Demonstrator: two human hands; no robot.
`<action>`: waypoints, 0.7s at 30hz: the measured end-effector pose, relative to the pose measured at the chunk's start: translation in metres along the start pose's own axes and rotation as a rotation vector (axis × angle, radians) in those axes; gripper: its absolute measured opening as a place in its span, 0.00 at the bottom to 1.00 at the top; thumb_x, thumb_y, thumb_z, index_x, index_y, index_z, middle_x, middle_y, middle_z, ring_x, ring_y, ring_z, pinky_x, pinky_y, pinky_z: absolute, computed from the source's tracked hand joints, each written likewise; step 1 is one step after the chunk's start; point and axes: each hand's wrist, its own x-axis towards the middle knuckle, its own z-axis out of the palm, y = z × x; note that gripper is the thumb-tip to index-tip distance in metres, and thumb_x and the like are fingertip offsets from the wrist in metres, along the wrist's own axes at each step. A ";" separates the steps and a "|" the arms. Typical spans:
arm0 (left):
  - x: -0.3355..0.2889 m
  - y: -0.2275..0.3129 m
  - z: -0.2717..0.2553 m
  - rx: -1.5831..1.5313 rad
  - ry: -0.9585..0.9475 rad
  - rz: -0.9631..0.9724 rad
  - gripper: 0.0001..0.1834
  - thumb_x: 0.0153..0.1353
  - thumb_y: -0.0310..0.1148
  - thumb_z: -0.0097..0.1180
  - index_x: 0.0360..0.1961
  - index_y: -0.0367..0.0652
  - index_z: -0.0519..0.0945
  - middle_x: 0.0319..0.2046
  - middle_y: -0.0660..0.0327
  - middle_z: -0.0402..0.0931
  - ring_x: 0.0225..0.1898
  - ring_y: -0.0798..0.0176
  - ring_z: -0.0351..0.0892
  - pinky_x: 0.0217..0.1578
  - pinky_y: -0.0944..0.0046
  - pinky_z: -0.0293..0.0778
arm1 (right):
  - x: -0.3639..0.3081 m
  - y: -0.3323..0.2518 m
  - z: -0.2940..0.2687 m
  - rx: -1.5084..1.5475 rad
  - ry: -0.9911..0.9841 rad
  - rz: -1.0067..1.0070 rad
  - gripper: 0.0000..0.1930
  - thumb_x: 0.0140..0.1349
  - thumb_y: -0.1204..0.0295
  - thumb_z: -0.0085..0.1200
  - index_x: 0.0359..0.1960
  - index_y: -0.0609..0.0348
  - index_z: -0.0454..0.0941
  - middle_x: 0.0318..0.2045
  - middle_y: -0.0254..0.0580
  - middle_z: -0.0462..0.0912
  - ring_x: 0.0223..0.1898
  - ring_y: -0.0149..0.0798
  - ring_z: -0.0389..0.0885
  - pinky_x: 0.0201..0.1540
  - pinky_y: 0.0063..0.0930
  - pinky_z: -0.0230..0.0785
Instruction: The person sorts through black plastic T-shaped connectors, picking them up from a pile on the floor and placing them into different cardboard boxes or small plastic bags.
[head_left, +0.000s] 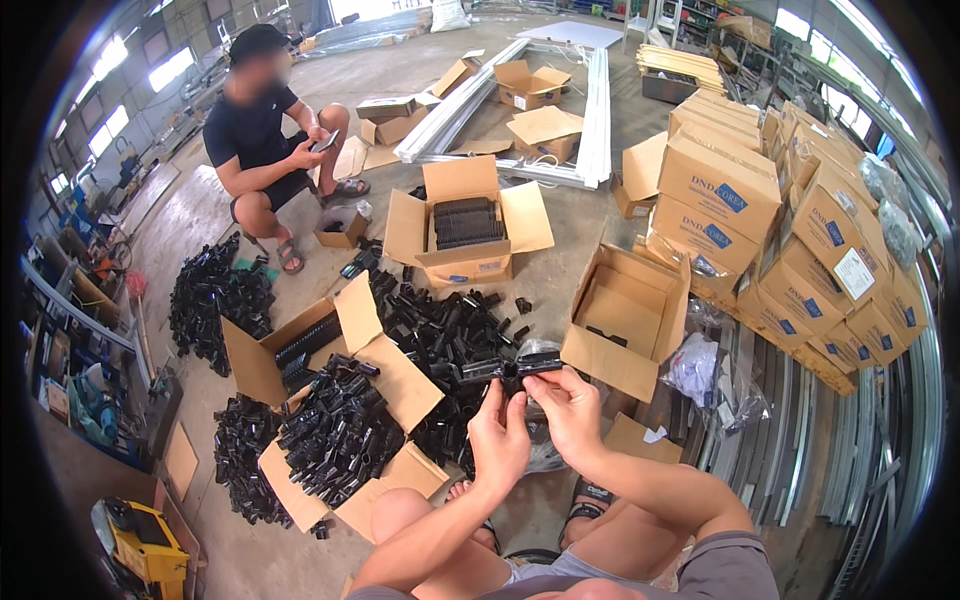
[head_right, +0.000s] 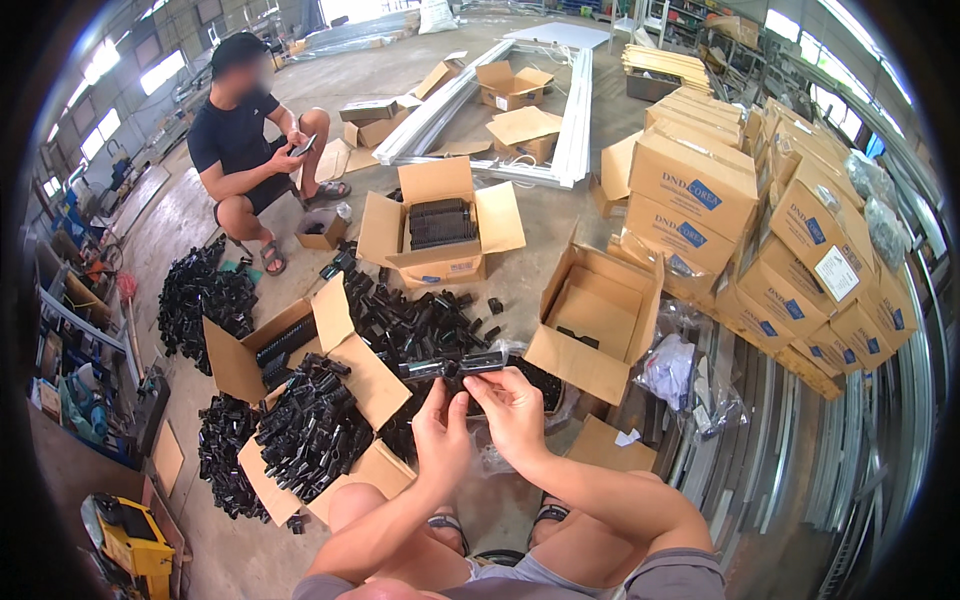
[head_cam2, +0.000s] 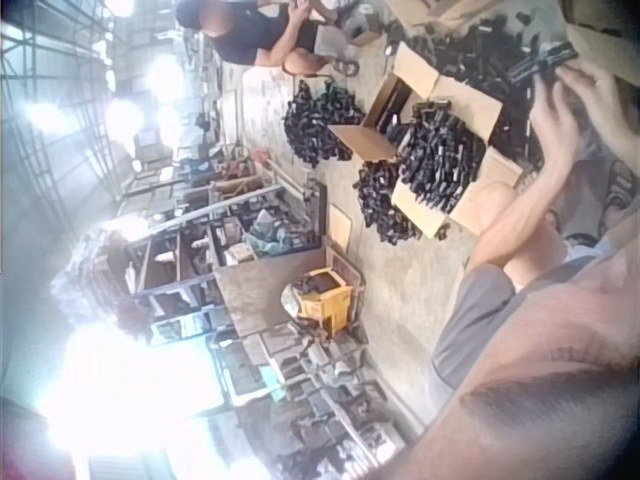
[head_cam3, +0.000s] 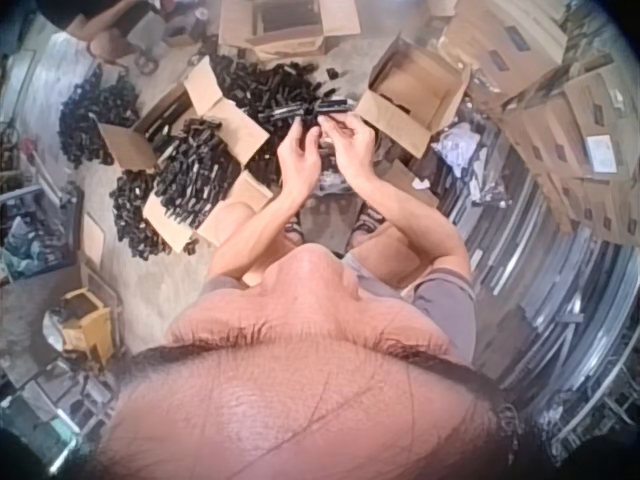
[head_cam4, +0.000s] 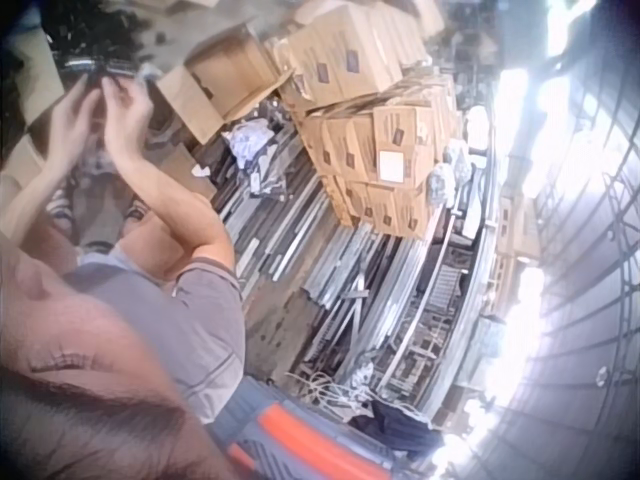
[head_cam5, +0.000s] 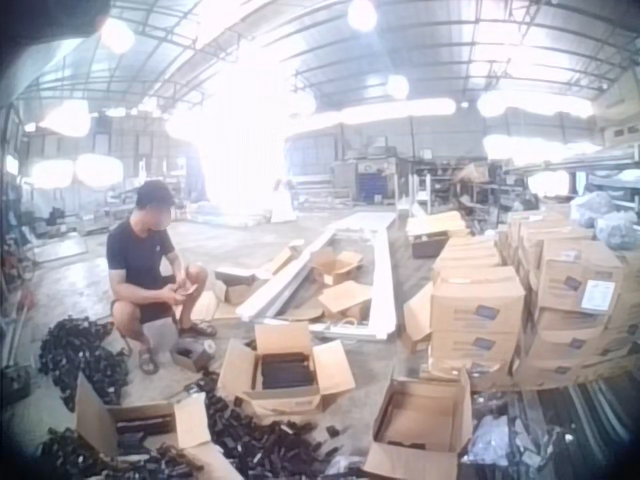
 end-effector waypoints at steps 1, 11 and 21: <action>0.000 -0.003 -0.002 -0.041 0.010 -0.016 0.24 0.67 0.27 0.55 0.60 0.21 0.69 0.24 0.54 0.77 0.27 0.75 0.69 0.25 0.70 0.68 | -0.002 0.001 0.001 0.001 0.001 0.001 0.08 0.64 0.77 0.61 0.43 0.68 0.83 0.40 0.40 0.83 0.40 0.28 0.83 0.44 0.22 0.76; 0.005 0.001 -0.008 0.029 -0.055 -0.103 0.25 0.69 0.24 0.53 0.63 0.18 0.65 0.41 0.55 0.81 0.41 0.71 0.77 0.41 0.72 0.74 | -0.001 -0.004 0.003 -0.088 -0.043 0.147 0.08 0.65 0.75 0.60 0.41 0.69 0.81 0.38 0.38 0.83 0.38 0.25 0.81 0.41 0.20 0.74; 0.005 0.001 -0.006 0.025 0.017 0.022 0.24 0.66 0.26 0.57 0.59 0.22 0.71 0.23 0.53 0.78 0.23 0.75 0.67 0.22 0.69 0.67 | 0.001 0.005 0.000 -0.055 -0.059 0.050 0.09 0.68 0.76 0.57 0.46 0.69 0.79 0.39 0.38 0.84 0.40 0.24 0.80 0.44 0.20 0.73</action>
